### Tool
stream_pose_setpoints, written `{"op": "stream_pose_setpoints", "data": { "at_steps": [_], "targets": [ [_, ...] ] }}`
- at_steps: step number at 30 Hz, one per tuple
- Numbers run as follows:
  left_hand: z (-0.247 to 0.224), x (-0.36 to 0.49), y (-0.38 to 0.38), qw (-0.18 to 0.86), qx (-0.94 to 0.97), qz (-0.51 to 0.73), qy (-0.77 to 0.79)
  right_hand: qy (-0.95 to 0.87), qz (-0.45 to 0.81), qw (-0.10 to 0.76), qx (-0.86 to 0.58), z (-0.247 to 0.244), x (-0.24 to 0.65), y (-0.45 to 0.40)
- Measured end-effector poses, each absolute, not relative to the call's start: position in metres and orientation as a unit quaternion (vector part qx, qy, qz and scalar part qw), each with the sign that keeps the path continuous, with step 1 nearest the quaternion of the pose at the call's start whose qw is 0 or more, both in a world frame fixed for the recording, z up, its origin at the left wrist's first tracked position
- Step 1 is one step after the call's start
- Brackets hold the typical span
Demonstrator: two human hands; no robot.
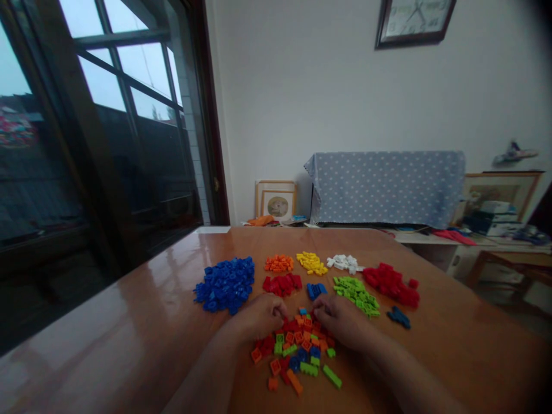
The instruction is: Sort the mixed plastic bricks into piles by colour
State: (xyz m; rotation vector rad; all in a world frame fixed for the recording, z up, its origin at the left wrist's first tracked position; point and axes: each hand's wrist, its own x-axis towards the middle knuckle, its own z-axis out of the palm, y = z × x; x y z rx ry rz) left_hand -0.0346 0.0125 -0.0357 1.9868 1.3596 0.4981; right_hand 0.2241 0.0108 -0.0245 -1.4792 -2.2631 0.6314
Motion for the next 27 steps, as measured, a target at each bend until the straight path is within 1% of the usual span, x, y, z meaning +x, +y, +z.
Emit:
{"op": "stream_pose_setpoints", "data": {
  "at_steps": [3, 5, 9, 12, 20, 23, 27],
  "targets": [
    [-0.029, -0.037, 0.011, 0.346, 0.744, 0.201, 0.535, -0.805, 0.219, 0.179, -0.522, -0.021, 0.224, 0.009],
    [-0.021, -0.042, 0.011, 0.342, 0.723, 0.236, 0.552, -0.803, 0.222, 0.18, -0.524, -0.018, 0.224, 0.008],
    [-0.007, -0.052, 0.018, 0.288, 0.647, 0.351, 0.613, -0.802, 0.231, 0.183, -0.519, -0.014, 0.224, 0.006],
    [-0.005, -0.055, 0.023, 0.25, 0.603, 0.383, 0.653, -0.806, 0.228, 0.186, -0.514, -0.014, 0.225, 0.006],
    [-0.014, -0.049, 0.028, 0.179, 0.641, 0.323, 0.673, -0.807, 0.238, 0.193, -0.505, -0.018, 0.225, 0.006],
    [-0.014, -0.048, 0.028, 0.175, 0.678, 0.31, 0.644, -0.808, 0.238, 0.199, -0.5, -0.018, 0.225, 0.005],
    [-0.007, -0.047, 0.023, 0.188, 0.677, 0.303, 0.644, -0.807, 0.247, 0.189, -0.502, -0.014, 0.225, 0.004]
  ]
}}
